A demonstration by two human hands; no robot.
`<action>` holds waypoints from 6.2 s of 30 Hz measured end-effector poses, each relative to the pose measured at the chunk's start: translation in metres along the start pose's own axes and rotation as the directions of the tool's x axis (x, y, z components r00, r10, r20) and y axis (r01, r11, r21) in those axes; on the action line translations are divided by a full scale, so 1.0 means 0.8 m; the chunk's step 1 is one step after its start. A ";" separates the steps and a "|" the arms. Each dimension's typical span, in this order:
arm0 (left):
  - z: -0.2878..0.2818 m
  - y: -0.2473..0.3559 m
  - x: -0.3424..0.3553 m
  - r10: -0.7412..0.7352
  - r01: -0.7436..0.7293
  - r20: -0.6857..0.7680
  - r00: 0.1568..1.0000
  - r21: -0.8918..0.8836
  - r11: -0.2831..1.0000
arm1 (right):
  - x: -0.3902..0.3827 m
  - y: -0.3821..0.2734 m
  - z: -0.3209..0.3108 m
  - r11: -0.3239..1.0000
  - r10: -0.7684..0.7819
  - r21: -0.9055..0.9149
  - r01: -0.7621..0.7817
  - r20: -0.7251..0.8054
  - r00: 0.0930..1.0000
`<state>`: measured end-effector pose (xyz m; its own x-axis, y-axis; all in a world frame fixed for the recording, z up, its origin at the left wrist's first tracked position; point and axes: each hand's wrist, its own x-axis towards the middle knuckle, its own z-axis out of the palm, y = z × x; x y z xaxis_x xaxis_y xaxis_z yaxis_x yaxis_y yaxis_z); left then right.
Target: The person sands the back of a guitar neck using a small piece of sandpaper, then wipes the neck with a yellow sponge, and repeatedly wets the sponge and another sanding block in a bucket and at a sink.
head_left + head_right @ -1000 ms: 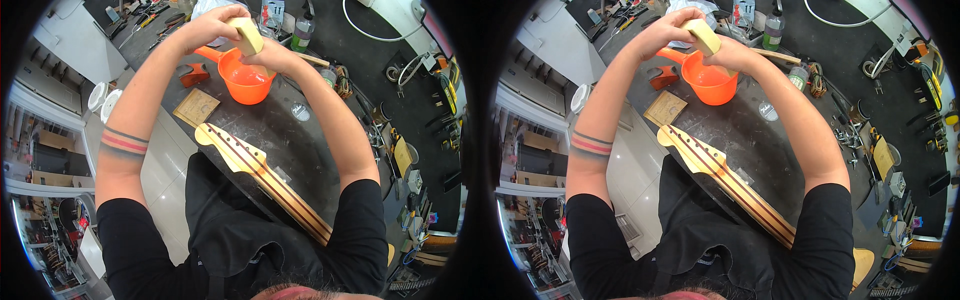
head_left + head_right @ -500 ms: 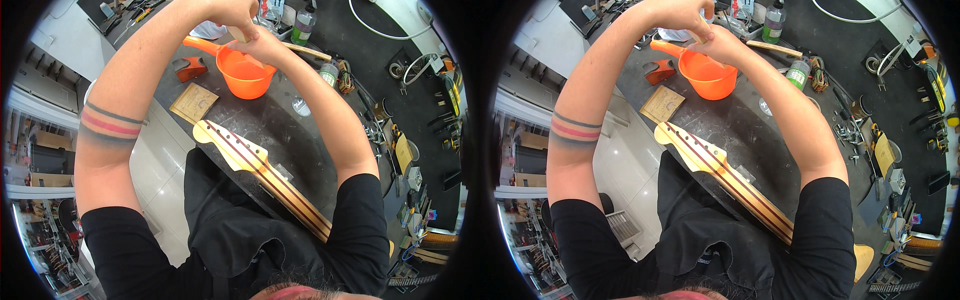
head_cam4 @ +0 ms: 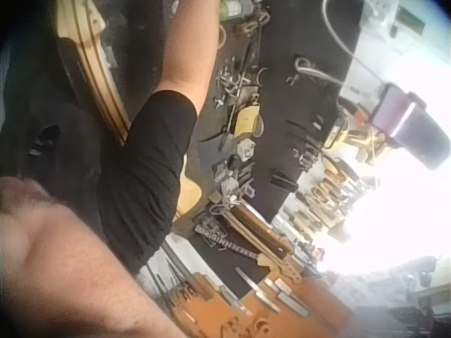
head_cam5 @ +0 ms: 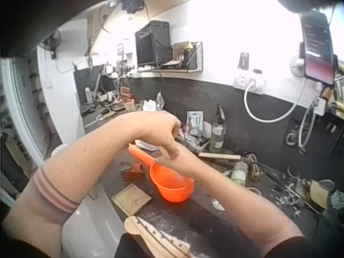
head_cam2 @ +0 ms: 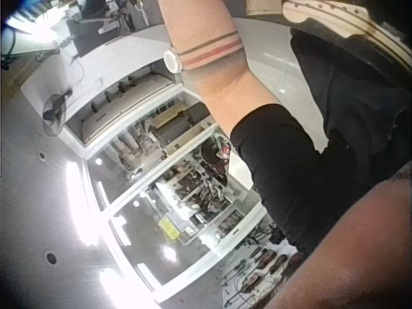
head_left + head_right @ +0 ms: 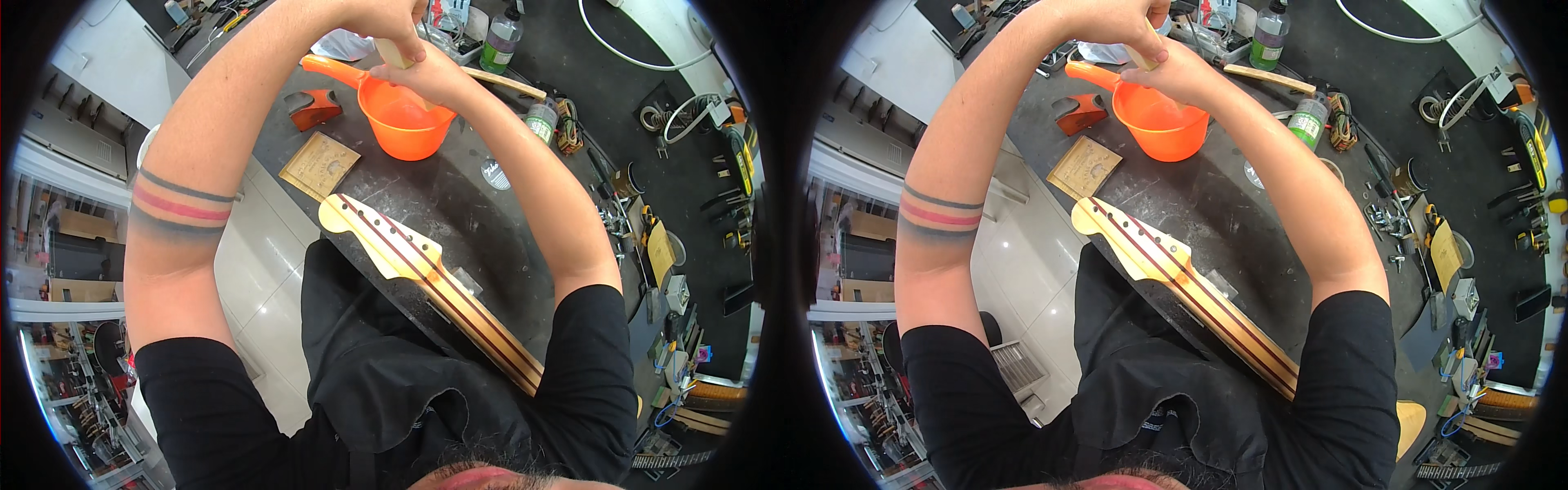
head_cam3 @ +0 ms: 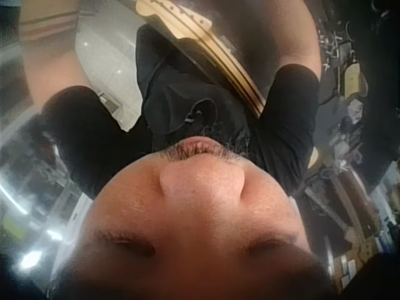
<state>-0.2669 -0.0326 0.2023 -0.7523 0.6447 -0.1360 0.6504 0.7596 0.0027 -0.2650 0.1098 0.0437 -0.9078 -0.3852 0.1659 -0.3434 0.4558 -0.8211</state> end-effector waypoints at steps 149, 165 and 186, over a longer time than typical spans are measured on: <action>-0.275 -3.590 -0.829 -0.796 -0.777 -0.522 0.308 -0.620 0.106 | 3.097 -1.219 1.796 0.096 -0.461 0.967 -0.236 0.253 0.851; 0.119 -3.348 -0.267 0.409 0.655 0.634 0.656 -0.748 0.109 | 2.641 -0.672 1.878 0.314 0.924 0.655 -0.687 -0.378 0.061; 0.489 -3.011 -0.243 0.476 0.706 0.550 0.686 -0.661 -0.253 | 2.402 -0.512 1.964 0.448 0.530 0.800 -0.399 -0.597 -0.602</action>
<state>-1.6464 -2.0212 -0.1653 -0.1486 0.7562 -0.6373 -0.7655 0.3200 0.5582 -1.4909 -2.0777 -0.1593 0.2203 0.9528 -0.2089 0.4010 -0.2837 -0.8710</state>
